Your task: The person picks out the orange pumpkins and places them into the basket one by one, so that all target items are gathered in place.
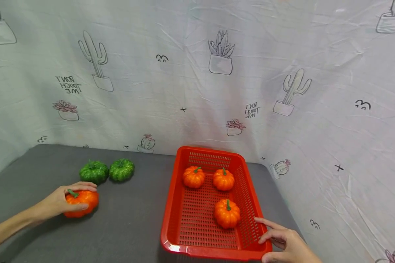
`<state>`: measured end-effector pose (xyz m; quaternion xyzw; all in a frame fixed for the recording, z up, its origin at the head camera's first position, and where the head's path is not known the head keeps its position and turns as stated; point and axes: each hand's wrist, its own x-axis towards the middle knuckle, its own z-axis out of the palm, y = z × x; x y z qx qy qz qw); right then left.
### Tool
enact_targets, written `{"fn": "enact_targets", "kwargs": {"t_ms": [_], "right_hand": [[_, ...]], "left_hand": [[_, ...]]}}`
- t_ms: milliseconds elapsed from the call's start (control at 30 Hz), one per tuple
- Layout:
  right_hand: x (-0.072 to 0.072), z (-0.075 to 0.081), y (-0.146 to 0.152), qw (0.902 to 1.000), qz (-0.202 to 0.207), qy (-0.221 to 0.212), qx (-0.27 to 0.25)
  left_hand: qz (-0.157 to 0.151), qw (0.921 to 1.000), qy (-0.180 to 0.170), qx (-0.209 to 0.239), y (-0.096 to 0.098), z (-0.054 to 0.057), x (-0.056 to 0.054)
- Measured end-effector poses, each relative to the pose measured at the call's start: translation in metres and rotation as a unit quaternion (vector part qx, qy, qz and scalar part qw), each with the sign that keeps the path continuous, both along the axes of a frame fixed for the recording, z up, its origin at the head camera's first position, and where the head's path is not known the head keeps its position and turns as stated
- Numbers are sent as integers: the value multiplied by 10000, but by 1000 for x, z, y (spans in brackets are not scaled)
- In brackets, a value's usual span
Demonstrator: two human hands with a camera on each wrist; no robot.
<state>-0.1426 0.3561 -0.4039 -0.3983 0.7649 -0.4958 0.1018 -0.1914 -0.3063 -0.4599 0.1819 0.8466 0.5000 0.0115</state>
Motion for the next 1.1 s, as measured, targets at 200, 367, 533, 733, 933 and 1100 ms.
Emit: {"fn": "enact_targets", "kwargs": {"t_ms": [200,367,533,733,933,1100], "right_hand": [[0,-1,-1,9996,73,249,-130],[0,-1,-1,9995,88,288,-117],[0,-3,-1,9991,183,341,-193],[-1,-1,-3,9990,61,451,-42],[0,3,-4,9998,54,189,64],[0,2,-4,9996,109,273,31]], "left_hand": [[-157,9996,-29,246,10,28,-12],[-413,9982,-93,435,21,51,-19],[-917,9947,-118,443,37,67,-26],[-1636,9841,-437,541,66,86,-32],[-2279,9702,-425,704,103,97,-43],[-2758,9573,-469,726,128,103,-50]]}}
